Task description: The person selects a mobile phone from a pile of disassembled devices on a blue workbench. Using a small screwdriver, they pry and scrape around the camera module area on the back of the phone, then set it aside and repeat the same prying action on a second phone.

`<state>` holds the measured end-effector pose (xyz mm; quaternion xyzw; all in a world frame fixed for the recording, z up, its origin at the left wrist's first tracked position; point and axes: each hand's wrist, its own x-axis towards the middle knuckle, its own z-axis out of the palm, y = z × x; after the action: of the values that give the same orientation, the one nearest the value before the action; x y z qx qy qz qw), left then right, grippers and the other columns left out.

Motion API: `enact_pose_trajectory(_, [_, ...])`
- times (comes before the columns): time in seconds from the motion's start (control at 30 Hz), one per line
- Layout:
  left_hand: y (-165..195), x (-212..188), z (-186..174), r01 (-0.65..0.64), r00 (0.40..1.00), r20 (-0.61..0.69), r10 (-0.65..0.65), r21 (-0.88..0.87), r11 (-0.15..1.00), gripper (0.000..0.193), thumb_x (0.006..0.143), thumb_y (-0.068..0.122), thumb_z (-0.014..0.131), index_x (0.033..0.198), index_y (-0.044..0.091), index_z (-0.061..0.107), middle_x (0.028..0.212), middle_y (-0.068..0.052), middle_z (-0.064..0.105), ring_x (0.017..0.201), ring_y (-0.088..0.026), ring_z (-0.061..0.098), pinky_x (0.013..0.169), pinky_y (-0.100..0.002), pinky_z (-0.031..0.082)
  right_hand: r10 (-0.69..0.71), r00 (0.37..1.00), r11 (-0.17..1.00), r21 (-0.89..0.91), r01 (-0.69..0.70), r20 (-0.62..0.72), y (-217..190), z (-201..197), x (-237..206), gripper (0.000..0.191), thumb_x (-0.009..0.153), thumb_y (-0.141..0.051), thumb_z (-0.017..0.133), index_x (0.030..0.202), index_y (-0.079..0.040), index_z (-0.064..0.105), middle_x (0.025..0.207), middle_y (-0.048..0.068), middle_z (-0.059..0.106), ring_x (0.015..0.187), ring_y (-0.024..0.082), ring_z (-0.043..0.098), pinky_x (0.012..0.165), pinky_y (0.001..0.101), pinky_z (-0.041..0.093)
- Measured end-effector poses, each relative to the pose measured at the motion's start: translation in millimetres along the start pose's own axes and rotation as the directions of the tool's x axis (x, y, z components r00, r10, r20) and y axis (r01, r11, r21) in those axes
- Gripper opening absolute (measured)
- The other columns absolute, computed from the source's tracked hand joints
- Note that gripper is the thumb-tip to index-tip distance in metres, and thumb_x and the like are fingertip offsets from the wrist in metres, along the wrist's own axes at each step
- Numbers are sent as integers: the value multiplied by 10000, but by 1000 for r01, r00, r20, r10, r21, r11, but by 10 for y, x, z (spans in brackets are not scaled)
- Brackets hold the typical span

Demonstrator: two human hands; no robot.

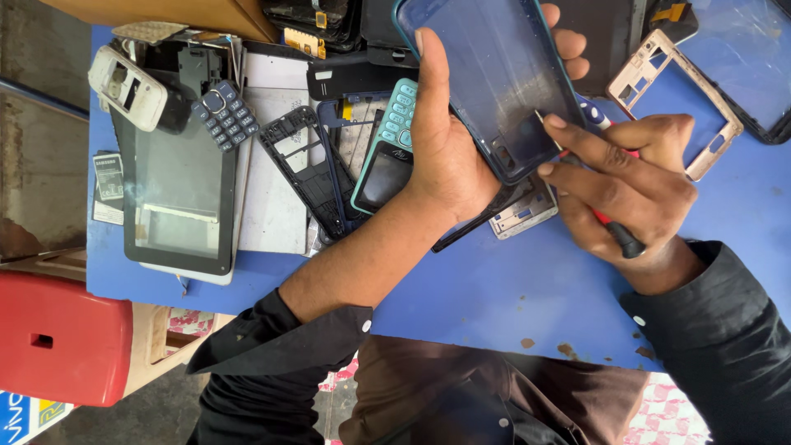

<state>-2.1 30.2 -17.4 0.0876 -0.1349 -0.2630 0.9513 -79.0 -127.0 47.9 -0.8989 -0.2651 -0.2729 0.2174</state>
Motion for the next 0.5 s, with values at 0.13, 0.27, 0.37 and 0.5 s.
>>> enact_pose_trajectory(0.13, [4,3,11,8,1000,-18,-8,-19,1000,849,1134,743,294,1401,-44,472,1265,-185,603,1196,-276,582,1051,-396,487,-49,999,999,8,49,-2,-15,-10,16,193,725,-9,770,910,-66,767,1156,135,755,808,237,545,812,390,370])
enact_pose_trajectory(0.27, [5,0,21,11,1000,-18,-11,-17,1000,852,1131,745,292,1400,-42,475,1265,-185,603,1195,-275,583,1049,-396,487,-35,999,999,5,35,-13,-19,-9,24,201,724,7,768,913,-62,769,1160,153,755,814,236,545,817,390,375])
enact_pose_trajectory(0.37, [7,3,23,8,1000,-18,-8,-14,1000,854,1126,749,290,1396,-39,479,1264,-185,604,1193,-274,586,1044,-400,490,-50,999,999,1,50,-17,-12,-12,15,202,718,-1,771,909,-65,766,1151,149,756,821,243,551,822,399,375])
enact_pose_trajectory(0.5, [5,-6,19,3,1000,-21,-3,3,1000,849,1134,743,293,1394,-42,484,1263,-186,605,1190,-274,586,1044,-401,489,18,999,1000,-4,-18,28,14,-21,-7,172,786,37,782,930,-57,766,1207,173,755,840,237,557,840,386,385])
